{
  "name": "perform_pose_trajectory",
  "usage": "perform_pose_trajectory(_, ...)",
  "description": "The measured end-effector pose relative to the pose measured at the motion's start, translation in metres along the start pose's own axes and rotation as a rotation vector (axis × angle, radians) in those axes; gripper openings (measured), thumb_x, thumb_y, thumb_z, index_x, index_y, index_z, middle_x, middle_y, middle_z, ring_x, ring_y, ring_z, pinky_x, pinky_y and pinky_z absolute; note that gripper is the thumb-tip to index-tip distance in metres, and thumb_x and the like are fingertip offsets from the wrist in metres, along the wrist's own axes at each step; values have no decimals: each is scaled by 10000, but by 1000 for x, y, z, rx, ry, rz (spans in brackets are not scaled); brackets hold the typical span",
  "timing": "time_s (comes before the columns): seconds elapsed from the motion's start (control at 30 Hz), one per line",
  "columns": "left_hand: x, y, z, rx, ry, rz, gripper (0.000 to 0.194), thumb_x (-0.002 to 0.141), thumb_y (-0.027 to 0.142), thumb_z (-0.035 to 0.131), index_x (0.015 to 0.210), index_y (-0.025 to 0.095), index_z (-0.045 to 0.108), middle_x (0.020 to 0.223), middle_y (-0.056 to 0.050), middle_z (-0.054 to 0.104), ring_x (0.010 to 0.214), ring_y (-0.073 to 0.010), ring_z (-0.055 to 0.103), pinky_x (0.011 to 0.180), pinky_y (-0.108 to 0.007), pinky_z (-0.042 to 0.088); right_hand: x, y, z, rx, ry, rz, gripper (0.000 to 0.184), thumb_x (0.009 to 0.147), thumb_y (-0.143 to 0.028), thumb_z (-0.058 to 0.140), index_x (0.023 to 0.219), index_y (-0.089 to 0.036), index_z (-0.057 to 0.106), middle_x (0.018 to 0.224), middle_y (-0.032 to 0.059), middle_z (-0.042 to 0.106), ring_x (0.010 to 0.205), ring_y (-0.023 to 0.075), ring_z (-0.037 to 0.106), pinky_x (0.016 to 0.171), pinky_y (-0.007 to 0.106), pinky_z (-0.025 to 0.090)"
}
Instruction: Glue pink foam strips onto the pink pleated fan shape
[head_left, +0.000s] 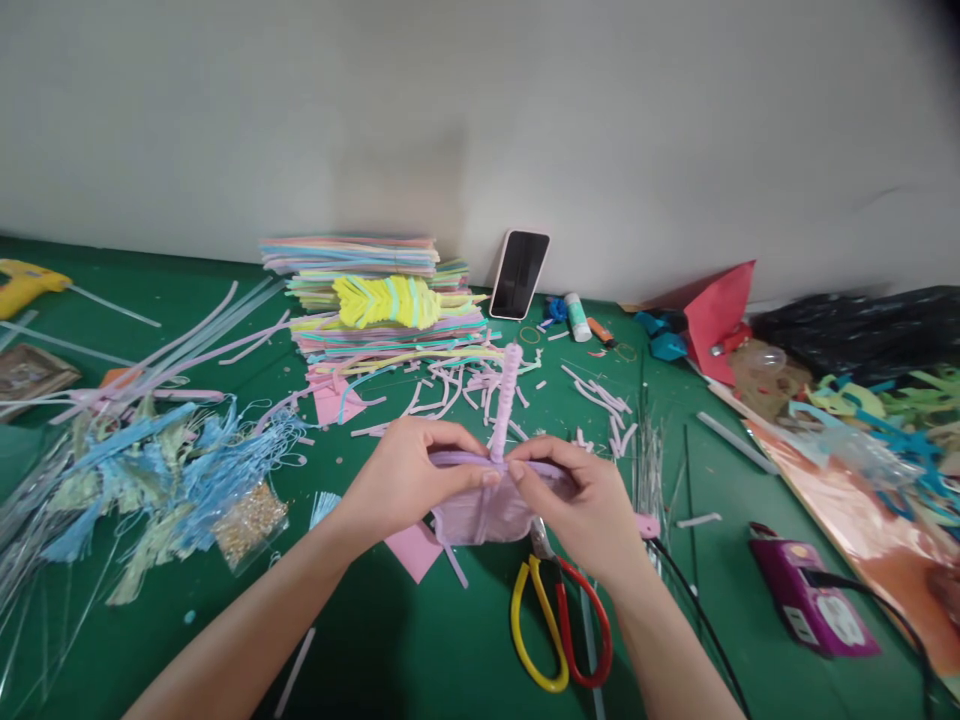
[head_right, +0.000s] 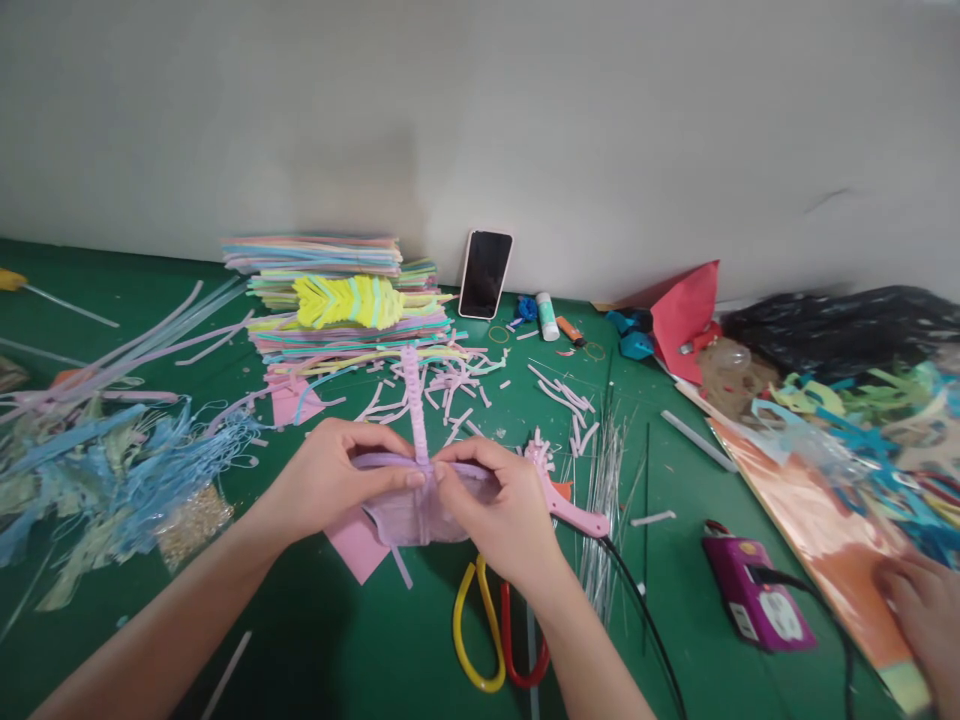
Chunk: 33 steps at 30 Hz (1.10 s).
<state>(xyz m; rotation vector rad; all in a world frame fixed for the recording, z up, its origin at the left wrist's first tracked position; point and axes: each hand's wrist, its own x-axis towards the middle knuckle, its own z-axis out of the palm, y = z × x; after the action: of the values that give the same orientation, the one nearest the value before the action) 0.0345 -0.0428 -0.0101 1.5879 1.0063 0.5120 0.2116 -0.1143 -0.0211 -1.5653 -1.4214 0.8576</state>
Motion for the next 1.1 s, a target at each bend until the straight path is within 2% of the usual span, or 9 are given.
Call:
perform_pose_trajectory(0.17,-1,2,-2,2,-3,-3,130,696,334,754,729,210,739,746,20,730,714,-153,651,655,-224,473,1,-2,-4,31,-72,28,213,840,-381,592,821,-198,700,786,25,716,724,163,648,664,254,501)
perform_pose_trajectory(0.4,-1,2,0,-3,1,-17,132,689,316,754,748,198,749,744,9,739,722,-165,661,661,-230,483,2,-5,2,16,-11,48,192,802,-358,623,732,-188,679,681,7,681,639,147,613,610,248,477)
perform_pose_trajectory(0.57,7,-7,-11,23,-52,46,221,753,382,696,798,172,750,804,-30,757,778,-200,684,695,-258,511,4,4,2,58,44,127,237,765,-420,663,740,-189,712,711,17,703,676,172,624,637,279,486)
perform_pose_trajectory(0.67,12,-15,-23,-43,105,75,319,856,427,573,916,158,734,884,-72,764,925,-238,692,790,-304,534,3,14,3,90,87,163,292,779,-466,645,786,-185,726,758,30,717,705,180,631,648,288,490)
perform_pose_trajectory(0.73,15,-20,-30,-114,255,93,384,858,404,588,1160,174,647,972,-84,756,949,-235,699,815,-320,547,3,19,4,116,110,179,318,788,-485,632,807,-183,729,775,36,719,716,179,631,650,284,491)
perform_pose_trajectory(0.83,16,-24,-36,-159,390,86,504,819,382,647,1278,196,553,1102,-103,720,580,-145,697,674,-307,587,2,23,7,141,128,186,327,796,-495,624,819,-186,729,790,40,720,714,175,633,643,279,494)
perform_pose_trajectory(0.93,15,-22,-37,-102,423,28,382,772,435,687,1041,163,687,1055,-96,733,365,-69,554,478,-256,541,0,21,8,129,148,161,302,797,-482,630,802,-196,724,779,38,717,708,178,634,651,288,497)
perform_pose_trajectory(1.0,13,-19,-36,-52,401,31,366,794,492,642,887,148,728,889,-82,761,453,-116,609,459,-237,507,-1,17,9,104,177,129,258,797,-453,641,808,-209,721,795,37,714,742,189,636,696,307,500)
perform_pose_trajectory(1.1,10,-13,-35,-13,240,185,373,825,503,600,883,168,753,943,-90,759,859,-219,695,744,-285,550,-3,11,11,51,251,26,182,820,-392,630,852,-232,712,852,37,708,810,197,637,760,321,498)
